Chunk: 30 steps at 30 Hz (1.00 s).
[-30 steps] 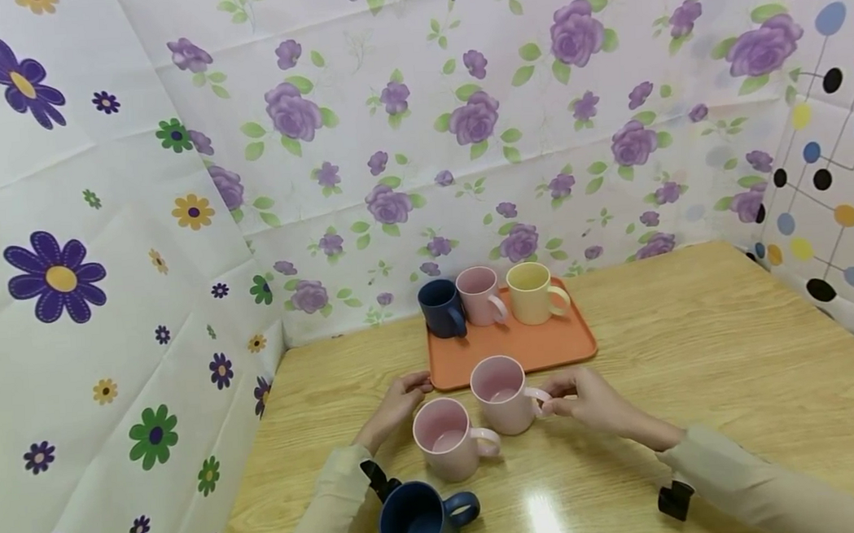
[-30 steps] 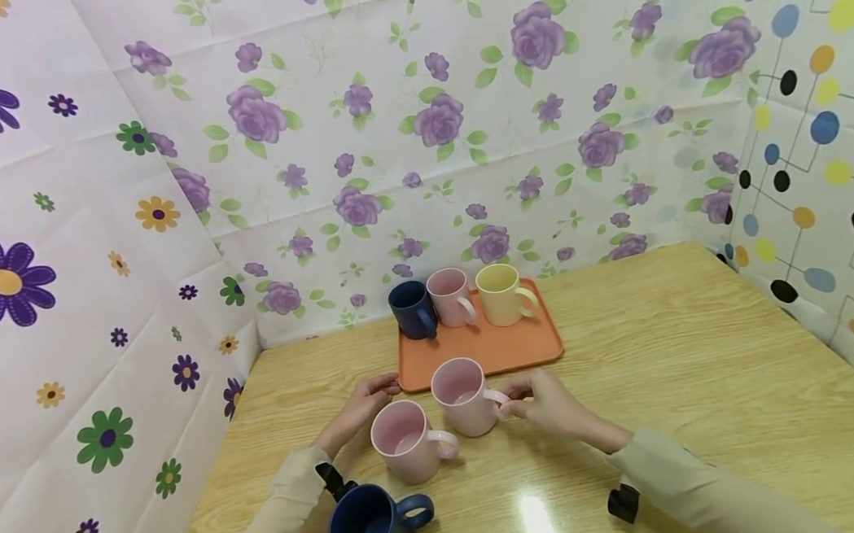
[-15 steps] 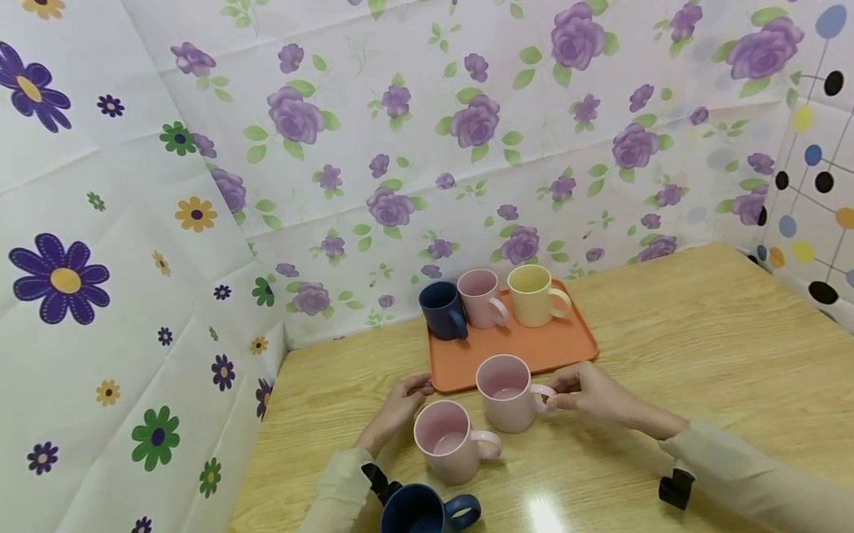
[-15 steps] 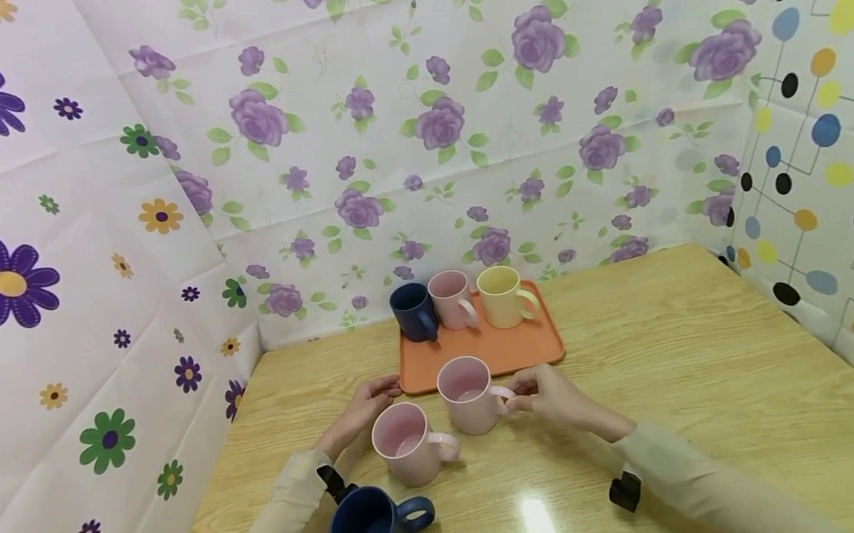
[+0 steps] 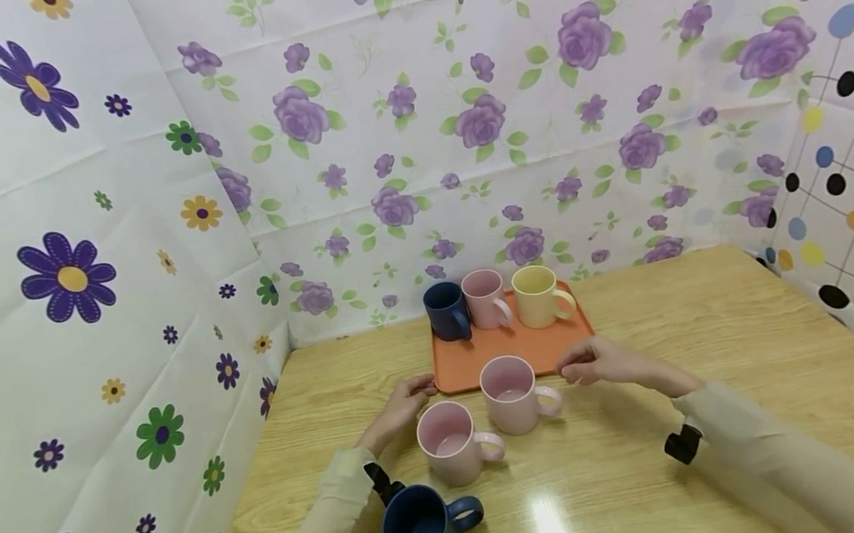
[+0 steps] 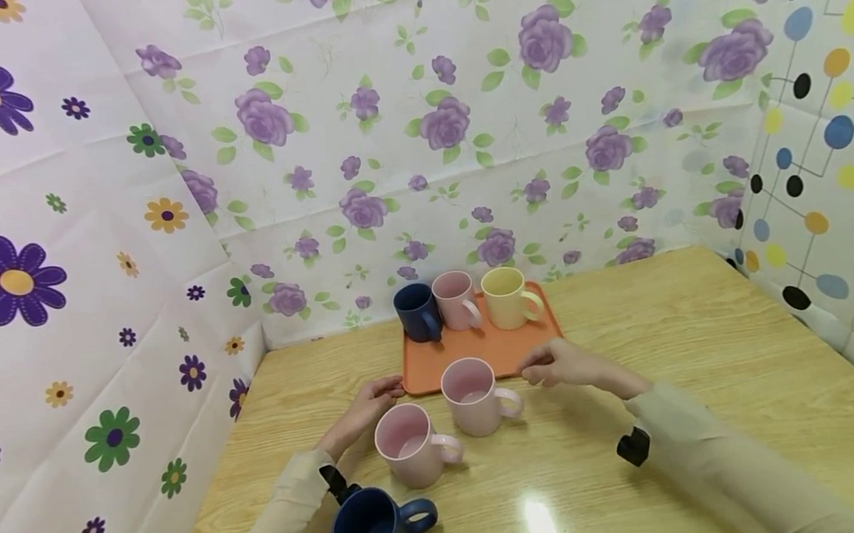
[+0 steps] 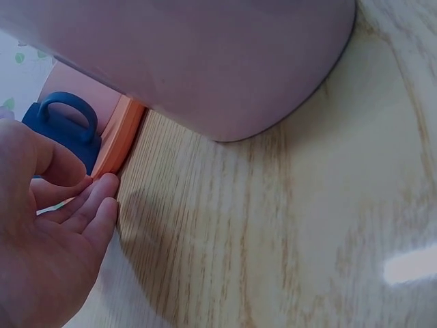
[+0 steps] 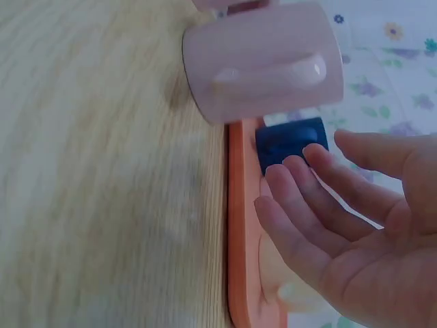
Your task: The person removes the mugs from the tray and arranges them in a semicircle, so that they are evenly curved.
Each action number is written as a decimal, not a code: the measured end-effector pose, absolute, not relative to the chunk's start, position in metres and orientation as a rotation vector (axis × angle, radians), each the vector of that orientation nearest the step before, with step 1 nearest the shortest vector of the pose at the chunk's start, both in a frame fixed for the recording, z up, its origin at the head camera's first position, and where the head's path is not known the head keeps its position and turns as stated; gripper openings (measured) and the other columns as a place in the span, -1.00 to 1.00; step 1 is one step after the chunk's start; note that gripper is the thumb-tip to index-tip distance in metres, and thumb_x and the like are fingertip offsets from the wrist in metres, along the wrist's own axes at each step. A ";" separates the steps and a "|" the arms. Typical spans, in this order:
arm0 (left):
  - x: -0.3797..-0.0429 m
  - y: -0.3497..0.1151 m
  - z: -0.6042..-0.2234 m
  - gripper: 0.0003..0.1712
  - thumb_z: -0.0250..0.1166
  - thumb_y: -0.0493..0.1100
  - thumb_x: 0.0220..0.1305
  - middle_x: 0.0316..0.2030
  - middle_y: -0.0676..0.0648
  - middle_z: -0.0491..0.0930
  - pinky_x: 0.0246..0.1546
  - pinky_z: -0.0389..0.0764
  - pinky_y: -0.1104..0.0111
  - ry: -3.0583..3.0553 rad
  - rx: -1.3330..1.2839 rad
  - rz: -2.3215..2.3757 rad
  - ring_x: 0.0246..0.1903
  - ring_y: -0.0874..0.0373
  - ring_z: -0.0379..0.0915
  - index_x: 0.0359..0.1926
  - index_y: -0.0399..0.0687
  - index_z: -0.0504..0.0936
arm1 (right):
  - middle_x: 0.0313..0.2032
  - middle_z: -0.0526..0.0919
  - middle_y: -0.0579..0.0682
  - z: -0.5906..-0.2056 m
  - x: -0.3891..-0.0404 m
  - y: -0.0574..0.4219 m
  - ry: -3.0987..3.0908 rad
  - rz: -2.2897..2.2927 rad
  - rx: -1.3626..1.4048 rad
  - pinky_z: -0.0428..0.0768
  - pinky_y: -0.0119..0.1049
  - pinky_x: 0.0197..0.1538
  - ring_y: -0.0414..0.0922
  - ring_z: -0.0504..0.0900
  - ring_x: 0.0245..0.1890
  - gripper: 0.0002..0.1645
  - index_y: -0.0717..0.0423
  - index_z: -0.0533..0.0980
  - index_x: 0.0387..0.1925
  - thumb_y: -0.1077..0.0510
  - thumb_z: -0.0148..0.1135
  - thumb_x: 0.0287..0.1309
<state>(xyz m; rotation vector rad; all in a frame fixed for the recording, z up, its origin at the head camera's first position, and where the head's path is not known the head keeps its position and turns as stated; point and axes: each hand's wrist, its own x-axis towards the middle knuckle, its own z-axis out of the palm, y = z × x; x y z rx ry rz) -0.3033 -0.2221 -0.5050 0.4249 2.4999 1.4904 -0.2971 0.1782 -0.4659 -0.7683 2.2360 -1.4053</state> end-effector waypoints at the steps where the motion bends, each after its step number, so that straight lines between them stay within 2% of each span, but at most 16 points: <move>1: -0.303 -0.222 -0.504 -0.44 -0.10 -0.45 0.26 0.07 -0.48 0.50 0.18 0.48 -0.01 2.494 0.419 1.492 0.13 -0.29 0.44 0.30 -0.56 0.26 | 0.01 0.59 0.41 -0.467 -0.301 0.180 2.251 -1.406 -0.744 0.68 -0.08 -0.03 0.08 0.66 -0.04 -0.51 0.44 0.48 0.10 0.10 0.09 0.35; 7: -0.297 -0.219 -0.489 -0.44 -0.13 -0.48 0.26 0.10 -0.56 0.43 0.19 0.44 -0.09 2.424 0.418 1.528 0.15 -0.39 0.38 0.29 -0.63 0.21 | -0.02 0.60 0.41 -0.469 -0.324 0.180 2.475 -1.504 -0.572 0.70 -0.13 -0.11 0.04 0.68 -0.14 -0.58 0.45 0.47 0.09 0.19 0.06 0.36; 11: -0.289 -0.217 -0.474 -0.44 -0.12 -0.48 0.26 0.11 -0.56 0.42 0.19 0.45 -0.08 2.420 0.418 1.519 0.15 -0.39 0.38 0.29 -0.63 0.22 | -0.03 0.59 0.42 -0.467 -0.337 0.172 2.707 -1.601 -0.430 0.69 -0.11 -0.15 0.15 0.63 -0.12 -0.63 0.42 0.47 0.09 0.28 0.03 0.33; 17: -0.292 -0.216 -0.482 -0.45 -0.10 -0.48 0.25 0.08 -0.56 0.44 0.16 0.47 -0.07 2.439 0.437 1.521 0.12 -0.39 0.40 0.26 -0.66 0.23 | -0.01 0.56 0.41 -0.474 -0.354 0.164 2.935 -1.622 -0.283 0.59 -0.05 -0.02 0.22 0.57 -0.03 -0.58 0.45 0.45 0.09 0.36 0.01 0.20; 20: -0.299 -0.219 -0.497 -0.45 -0.10 -0.46 0.26 0.09 -0.52 0.45 0.17 0.49 -0.03 2.447 0.407 1.519 0.13 -0.35 0.40 0.28 -0.61 0.24 | -0.01 0.50 0.44 -0.480 -0.359 0.162 2.944 -1.642 -0.234 0.52 0.03 0.04 0.23 0.50 -0.02 -0.47 0.49 0.36 0.17 0.36 0.05 0.15; 24: -0.304 -0.222 -0.507 -0.44 -0.09 -0.44 0.28 0.11 -0.46 0.47 0.15 0.53 0.06 2.465 0.383 1.510 0.15 -0.28 0.43 0.31 -0.54 0.26 | 0.12 0.38 0.46 -0.485 -0.365 0.162 2.920 -1.613 -0.245 0.43 0.16 0.15 0.30 0.38 0.13 -0.30 0.48 0.17 0.33 0.33 0.08 0.17; 26: -0.304 -0.223 -0.507 -0.44 -0.09 -0.43 0.28 0.11 -0.45 0.47 0.14 0.53 0.08 2.461 0.391 1.503 0.15 -0.28 0.43 0.31 -0.53 0.26 | 0.20 0.33 0.48 -0.486 -0.367 0.162 2.890 -1.582 -0.260 0.37 0.21 0.22 0.34 0.32 0.21 -0.28 0.45 0.13 0.36 0.29 0.08 0.22; 28: -0.304 -0.223 -0.506 -0.43 -0.09 -0.43 0.27 0.11 -0.45 0.47 0.15 0.53 0.08 2.456 0.397 1.504 0.14 -0.28 0.43 0.31 -0.53 0.25 | 0.20 0.36 0.46 -0.486 -0.368 0.162 2.861 -1.569 -0.257 0.39 0.16 0.21 0.31 0.35 0.21 -0.32 0.43 0.15 0.35 0.25 0.06 0.28; 30: -0.305 -0.223 -0.505 -0.43 -0.08 -0.44 0.27 0.10 -0.45 0.48 0.16 0.52 0.06 2.453 0.400 1.514 0.14 -0.28 0.43 0.31 -0.54 0.26 | 0.12 0.42 0.43 -0.485 -0.369 0.161 2.825 -1.582 -0.237 0.50 0.04 0.10 0.27 0.42 0.13 -0.40 0.42 0.21 0.31 0.22 0.05 0.32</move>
